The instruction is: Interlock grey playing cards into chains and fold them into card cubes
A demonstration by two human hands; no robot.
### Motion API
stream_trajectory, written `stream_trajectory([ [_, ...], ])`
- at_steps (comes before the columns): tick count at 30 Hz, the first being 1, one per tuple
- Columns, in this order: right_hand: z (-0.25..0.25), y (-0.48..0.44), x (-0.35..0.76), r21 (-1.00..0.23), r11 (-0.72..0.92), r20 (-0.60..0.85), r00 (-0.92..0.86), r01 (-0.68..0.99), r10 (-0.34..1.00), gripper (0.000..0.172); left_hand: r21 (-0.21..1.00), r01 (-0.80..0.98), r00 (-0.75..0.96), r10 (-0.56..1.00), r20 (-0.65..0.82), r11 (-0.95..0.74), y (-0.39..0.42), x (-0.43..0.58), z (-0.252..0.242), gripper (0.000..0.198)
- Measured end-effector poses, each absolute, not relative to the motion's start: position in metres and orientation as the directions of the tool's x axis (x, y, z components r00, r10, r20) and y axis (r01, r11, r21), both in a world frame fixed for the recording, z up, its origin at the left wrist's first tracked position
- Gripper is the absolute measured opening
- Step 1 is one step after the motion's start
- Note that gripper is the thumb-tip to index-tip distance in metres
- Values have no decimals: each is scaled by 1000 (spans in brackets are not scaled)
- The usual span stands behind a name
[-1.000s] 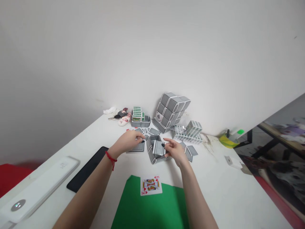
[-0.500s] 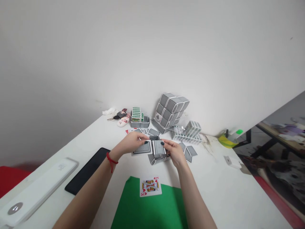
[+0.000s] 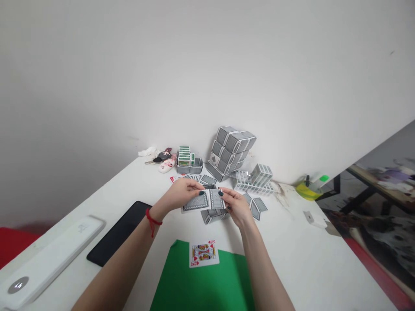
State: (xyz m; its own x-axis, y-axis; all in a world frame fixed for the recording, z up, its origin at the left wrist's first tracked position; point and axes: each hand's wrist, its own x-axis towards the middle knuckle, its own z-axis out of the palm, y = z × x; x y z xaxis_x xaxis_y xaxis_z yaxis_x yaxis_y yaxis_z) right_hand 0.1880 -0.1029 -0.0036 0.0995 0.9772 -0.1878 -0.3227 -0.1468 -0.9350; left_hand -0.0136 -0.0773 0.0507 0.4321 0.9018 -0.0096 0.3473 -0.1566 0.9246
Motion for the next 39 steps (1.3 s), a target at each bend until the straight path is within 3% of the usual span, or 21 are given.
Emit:
stream_trajectory([
  [11,-2,-107,169,-928,-123,-154,61,-353,986,40,947,287,404,915,17,-145,-73,-5,35,15],
  [18,-5,-111,161,-955,-67,-72,8,-289,997,42,892,360,390,912,123,-274,-73,-1,29,21],
  [28,6,-115,160,-942,-129,-109,-83,-309,991,37,775,485,375,897,234,-404,-79,7,28,23],
  [35,6,-114,163,-949,-187,-196,13,-253,980,32,746,517,427,882,200,-419,-84,12,31,18],
  [39,10,-114,168,-972,-144,-160,70,-186,985,26,761,491,451,871,194,-424,-90,20,32,16],
])
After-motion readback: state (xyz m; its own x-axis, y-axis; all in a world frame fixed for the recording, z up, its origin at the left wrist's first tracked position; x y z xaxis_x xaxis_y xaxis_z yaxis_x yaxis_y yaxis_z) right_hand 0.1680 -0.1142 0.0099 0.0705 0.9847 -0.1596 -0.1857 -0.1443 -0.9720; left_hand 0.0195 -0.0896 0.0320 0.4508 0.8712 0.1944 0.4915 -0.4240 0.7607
